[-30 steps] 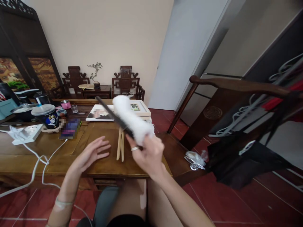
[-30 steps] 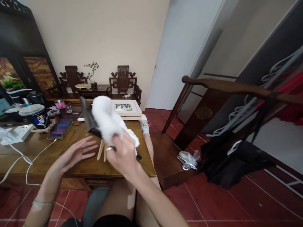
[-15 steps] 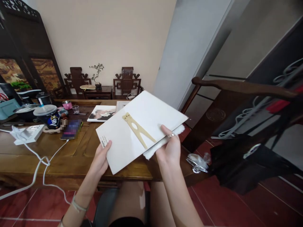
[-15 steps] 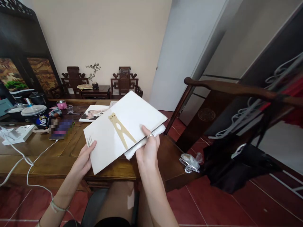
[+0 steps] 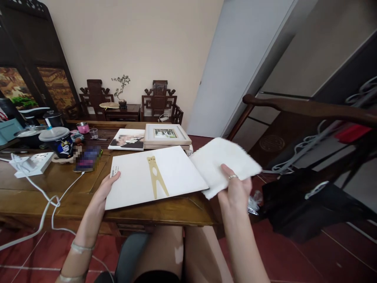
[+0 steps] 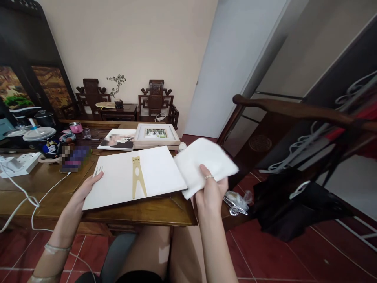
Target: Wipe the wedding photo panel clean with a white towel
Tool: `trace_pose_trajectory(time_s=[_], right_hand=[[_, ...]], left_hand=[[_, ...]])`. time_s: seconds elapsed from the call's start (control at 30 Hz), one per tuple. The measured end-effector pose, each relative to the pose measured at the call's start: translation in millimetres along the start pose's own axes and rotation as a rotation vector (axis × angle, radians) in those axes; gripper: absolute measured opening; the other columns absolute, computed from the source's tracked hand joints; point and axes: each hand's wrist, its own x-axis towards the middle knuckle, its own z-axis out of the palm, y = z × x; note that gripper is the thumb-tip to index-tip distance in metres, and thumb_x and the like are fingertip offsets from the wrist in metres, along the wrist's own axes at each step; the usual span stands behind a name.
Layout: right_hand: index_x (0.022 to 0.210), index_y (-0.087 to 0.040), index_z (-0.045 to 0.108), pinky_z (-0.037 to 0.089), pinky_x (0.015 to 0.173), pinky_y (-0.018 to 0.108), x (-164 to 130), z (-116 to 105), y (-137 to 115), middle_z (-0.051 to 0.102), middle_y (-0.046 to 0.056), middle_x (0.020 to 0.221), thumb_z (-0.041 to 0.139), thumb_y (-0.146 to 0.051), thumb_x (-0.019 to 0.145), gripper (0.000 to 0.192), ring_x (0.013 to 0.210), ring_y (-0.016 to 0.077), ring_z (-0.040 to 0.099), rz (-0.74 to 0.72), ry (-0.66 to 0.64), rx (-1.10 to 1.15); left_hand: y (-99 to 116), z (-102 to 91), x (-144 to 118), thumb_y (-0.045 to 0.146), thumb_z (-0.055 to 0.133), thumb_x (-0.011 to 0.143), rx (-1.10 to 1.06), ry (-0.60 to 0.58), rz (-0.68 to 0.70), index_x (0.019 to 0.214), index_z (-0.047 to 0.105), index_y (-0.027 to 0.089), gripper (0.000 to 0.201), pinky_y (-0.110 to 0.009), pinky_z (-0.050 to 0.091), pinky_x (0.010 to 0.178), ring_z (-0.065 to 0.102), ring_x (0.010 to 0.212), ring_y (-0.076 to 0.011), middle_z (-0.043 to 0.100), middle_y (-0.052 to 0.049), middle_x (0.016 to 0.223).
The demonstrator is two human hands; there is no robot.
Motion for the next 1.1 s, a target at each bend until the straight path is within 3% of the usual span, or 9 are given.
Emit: trace_pose_trajectory(time_s=[0.1, 0.17, 0.23, 0.33, 0.4, 0.47, 0.7, 0.93, 1.1], right_hand=[[0.101, -0.017, 0.058, 0.052, 0.086, 0.039, -2, -2, -8, 0.066, 0.004, 0.099, 0.076, -0.026, 0.058, 0.047, 0.095, 0.0216, 0.062, -0.317, 0.072, -0.241], [0.084, -0.016, 0.061, 0.053, 0.081, 0.039, -3, -7, -10, 0.067, 0.005, 0.087, 0.07, -0.025, 0.064, 0.024, 0.086, 0.0232, 0.063, -0.466, -0.061, -0.525], [0.069, -0.017, 0.058, 0.053, 0.079, 0.04, -5, -13, -11, 0.068, 0.007, 0.081, 0.06, -0.016, 0.068, 0.002, 0.085, 0.0254, 0.063, -0.595, -0.371, -0.797], [0.073, -0.018, 0.06, 0.047, 0.093, 0.045, -13, -17, -9, 0.068, 0.012, 0.099, 0.046, -0.004, 0.066, 0.021, 0.107, 0.0285, 0.058, -0.747, -0.918, -1.009], [0.085, -0.017, 0.063, 0.039, 0.102, 0.047, -19, -17, -6, 0.064, 0.014, 0.112, 0.042, 0.001, 0.064, 0.034, 0.121, 0.0279, 0.049, -0.778, -1.15, -1.065], [0.094, -0.016, 0.063, 0.034, 0.107, 0.05, -25, -18, 0, 0.06, 0.015, 0.123, 0.039, 0.004, 0.063, 0.044, 0.129, 0.0263, 0.042, -0.76, -1.275, -1.104], [0.098, -0.016, 0.066, 0.026, 0.108, 0.058, -40, -19, 14, 0.045, 0.011, 0.14, 0.037, 0.008, 0.058, 0.055, 0.138, 0.0263, 0.026, -0.76, -1.342, -1.152], [0.099, -0.016, 0.067, 0.026, 0.108, 0.059, -51, -12, 12, 0.046, 0.012, 0.14, 0.04, 0.01, 0.06, 0.054, 0.136, 0.0297, 0.029, -0.78, -1.351, -1.234], [0.102, -0.016, 0.067, 0.026, 0.107, 0.061, -53, -11, 14, 0.046, 0.013, 0.14, 0.041, 0.01, 0.061, 0.054, 0.136, 0.0307, 0.029, -0.765, -1.348, -1.245]], left_hand=[[-2, 1.0, 1, 0.02, 0.065, 0.078, 0.022, -0.004, -0.006, 0.113, 0.059, 0.011, 0.037, -0.027, 0.055, 0.05, 0.07, 0.062, -0.0228, 0.073, -0.009, 0.078], [-4, 2.2, 1, 0.019, 0.067, 0.077, 0.048, 0.003, 0.004, 0.112, 0.059, 0.01, 0.038, -0.027, 0.055, 0.052, 0.07, 0.063, -0.0229, 0.073, -0.01, 0.081], [-5, 3.0, 1, 0.019, 0.068, 0.076, 0.074, 0.011, 0.014, 0.111, 0.059, 0.009, 0.037, -0.027, 0.054, 0.053, 0.07, 0.063, -0.0222, 0.073, -0.011, 0.082], [-6, 3.3, 1, 0.017, 0.067, 0.077, 0.094, 0.014, 0.021, 0.109, 0.059, 0.008, 0.034, -0.025, 0.054, 0.053, 0.069, 0.059, -0.0193, 0.073, -0.011, 0.08], [-6, 3.2, 2, 0.017, 0.067, 0.078, 0.103, 0.006, 0.016, 0.107, 0.06, 0.009, 0.032, -0.025, 0.053, 0.053, 0.067, 0.055, -0.0179, 0.073, -0.01, 0.078], [-5, 3.3, 2, 0.017, 0.068, 0.077, 0.111, -0.001, 0.003, 0.106, 0.061, 0.009, 0.031, -0.025, 0.053, 0.052, 0.067, 0.053, -0.0178, 0.073, -0.01, 0.076], [3, 2.0, -7, 0.027, 0.075, 0.07, 0.243, -0.051, -0.019, 0.093, 0.068, 0.012, 0.028, -0.026, 0.052, 0.053, 0.068, 0.062, -0.0215, 0.073, -0.009, 0.076], [0, -5.7, -3, 0.033, 0.083, 0.053, 0.684, 0.113, 0.408, 0.097, 0.069, 0.014, 0.05, -0.033, 0.051, 0.076, 0.066, 0.09, -0.0295, 0.072, -0.01, 0.099], [-2, -8.1, -1, 0.042, 0.08, 0.055, 0.926, 0.218, 0.499, 0.097, 0.07, 0.017, 0.05, -0.042, 0.041, 0.093, 0.06, 0.103, -0.037, 0.071, -0.012, 0.101]])
